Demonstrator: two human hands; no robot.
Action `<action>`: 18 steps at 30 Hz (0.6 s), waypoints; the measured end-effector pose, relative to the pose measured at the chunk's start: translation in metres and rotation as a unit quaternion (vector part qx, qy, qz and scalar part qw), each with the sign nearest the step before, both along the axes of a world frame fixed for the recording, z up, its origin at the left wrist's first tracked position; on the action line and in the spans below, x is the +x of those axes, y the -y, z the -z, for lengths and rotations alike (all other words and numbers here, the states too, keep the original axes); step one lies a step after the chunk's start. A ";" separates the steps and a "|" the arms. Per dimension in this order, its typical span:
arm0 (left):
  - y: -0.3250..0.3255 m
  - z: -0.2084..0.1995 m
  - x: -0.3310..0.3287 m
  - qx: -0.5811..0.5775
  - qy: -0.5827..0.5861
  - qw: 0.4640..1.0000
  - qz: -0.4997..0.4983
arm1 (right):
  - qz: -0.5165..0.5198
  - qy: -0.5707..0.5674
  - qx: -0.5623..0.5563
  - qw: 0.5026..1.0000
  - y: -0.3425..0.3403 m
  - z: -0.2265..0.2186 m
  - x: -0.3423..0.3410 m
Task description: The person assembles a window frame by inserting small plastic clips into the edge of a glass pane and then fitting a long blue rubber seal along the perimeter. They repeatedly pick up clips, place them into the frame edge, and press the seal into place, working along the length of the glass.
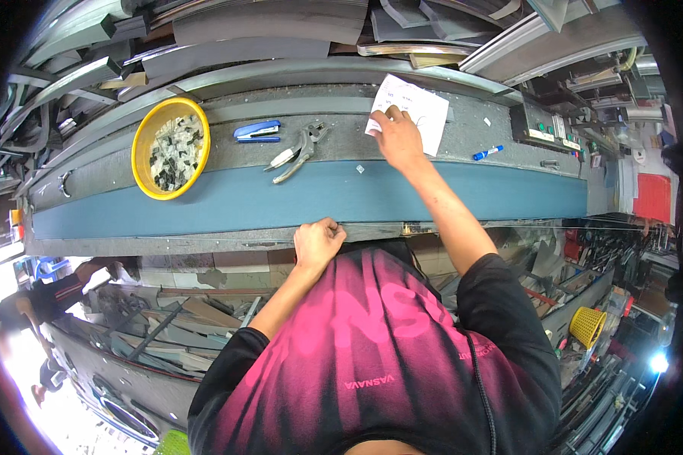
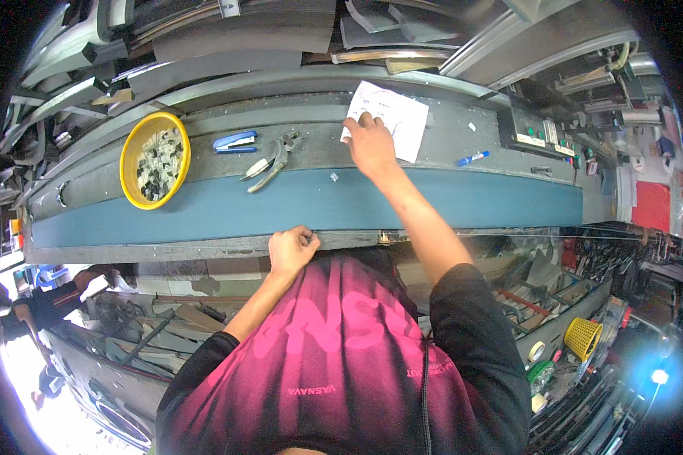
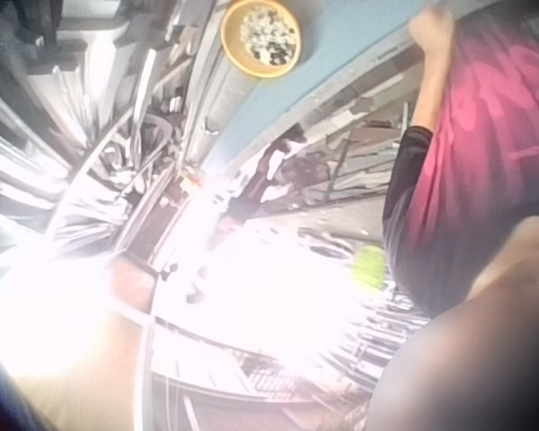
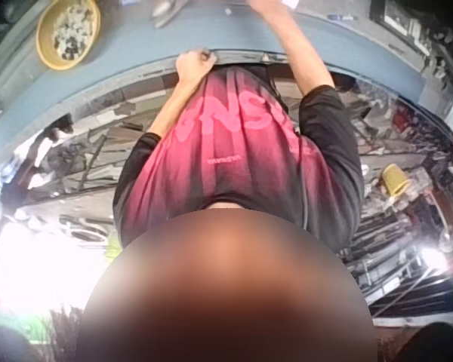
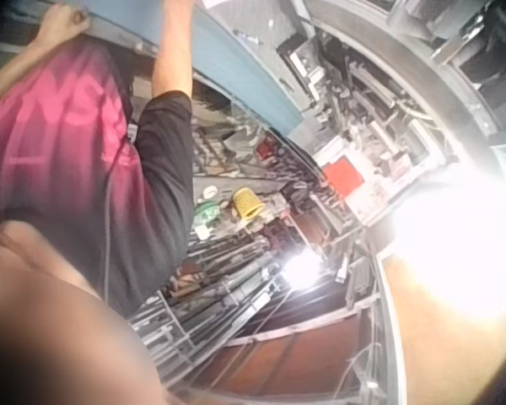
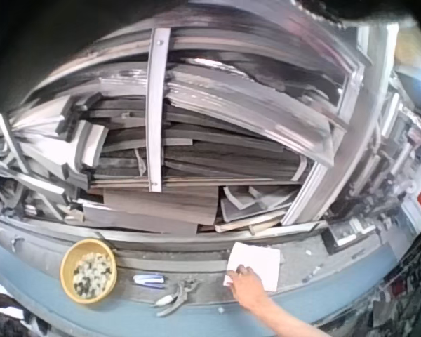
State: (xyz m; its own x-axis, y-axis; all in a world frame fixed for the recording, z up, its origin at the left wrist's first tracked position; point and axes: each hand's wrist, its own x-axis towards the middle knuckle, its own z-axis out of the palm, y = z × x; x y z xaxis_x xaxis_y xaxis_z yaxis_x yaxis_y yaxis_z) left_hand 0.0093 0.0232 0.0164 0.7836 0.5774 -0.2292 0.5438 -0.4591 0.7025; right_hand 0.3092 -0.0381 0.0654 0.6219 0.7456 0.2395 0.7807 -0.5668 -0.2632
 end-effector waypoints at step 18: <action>-0.019 -0.027 -0.002 0.033 0.049 0.996 0.064 | 0.069 -0.562 0.301 0.767 -0.020 0.017 -0.033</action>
